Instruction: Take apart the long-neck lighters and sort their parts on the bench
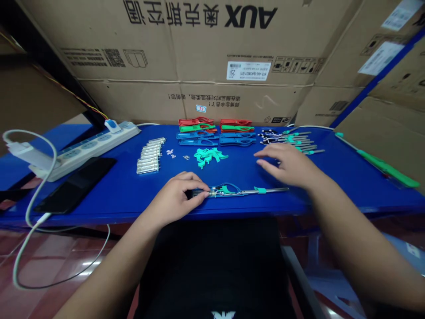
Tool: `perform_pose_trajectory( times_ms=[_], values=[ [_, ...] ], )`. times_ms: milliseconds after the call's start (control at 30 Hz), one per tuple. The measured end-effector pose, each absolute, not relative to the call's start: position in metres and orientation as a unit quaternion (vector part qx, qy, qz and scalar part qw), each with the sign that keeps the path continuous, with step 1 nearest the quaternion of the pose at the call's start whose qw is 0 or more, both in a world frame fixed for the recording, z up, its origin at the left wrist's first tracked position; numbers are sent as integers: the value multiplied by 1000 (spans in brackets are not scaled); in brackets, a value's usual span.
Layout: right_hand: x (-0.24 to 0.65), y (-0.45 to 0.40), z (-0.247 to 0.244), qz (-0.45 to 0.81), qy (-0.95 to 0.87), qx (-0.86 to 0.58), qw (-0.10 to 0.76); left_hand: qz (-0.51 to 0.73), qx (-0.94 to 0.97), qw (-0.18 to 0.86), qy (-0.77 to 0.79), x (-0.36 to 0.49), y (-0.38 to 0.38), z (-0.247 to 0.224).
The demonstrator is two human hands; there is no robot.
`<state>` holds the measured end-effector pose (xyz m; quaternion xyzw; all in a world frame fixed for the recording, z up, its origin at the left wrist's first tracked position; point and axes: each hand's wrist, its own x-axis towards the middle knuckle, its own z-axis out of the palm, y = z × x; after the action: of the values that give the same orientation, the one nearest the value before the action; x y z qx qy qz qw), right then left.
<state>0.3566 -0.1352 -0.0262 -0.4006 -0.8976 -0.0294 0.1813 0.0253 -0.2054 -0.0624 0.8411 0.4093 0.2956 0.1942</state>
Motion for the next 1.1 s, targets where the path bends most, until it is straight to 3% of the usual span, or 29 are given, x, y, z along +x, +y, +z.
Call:
perform_pose_trajectory(
  times_ms=[200, 333, 600, 700, 800, 867, 967, 1100],
  values=[
    [339, -43, -20, -63, -870, -486, 53, 295, 837, 190, 420, 24, -207, -62],
    [330, -20, -20, -56, -873, -485, 20, 308, 826, 198, 429, 24, -206, -64],
    [327, -32, -21, -68, -878, -467, 83, 297, 827, 192, 436, 22, -206, -62],
    [327, -49, -13, -63, -861, -469, 185, 309, 820, 184, 445, 20, -208, -62],
    [318, -79, -7, 16, -827, -464, 318, 356, 801, 143, 460, 21, -212, -61],
    [307, -103, -7, 111, -813, -448, 353, 382, 790, 83, 471, 24, -216, -58],
    [286, -136, -19, 265, -801, -419, 336, 377, 795, 4, 475, 28, -219, -54],
    [270, -159, -41, 383, -771, -423, 284, 352, 818, -14, 454, 24, -218, -54]
  ],
)
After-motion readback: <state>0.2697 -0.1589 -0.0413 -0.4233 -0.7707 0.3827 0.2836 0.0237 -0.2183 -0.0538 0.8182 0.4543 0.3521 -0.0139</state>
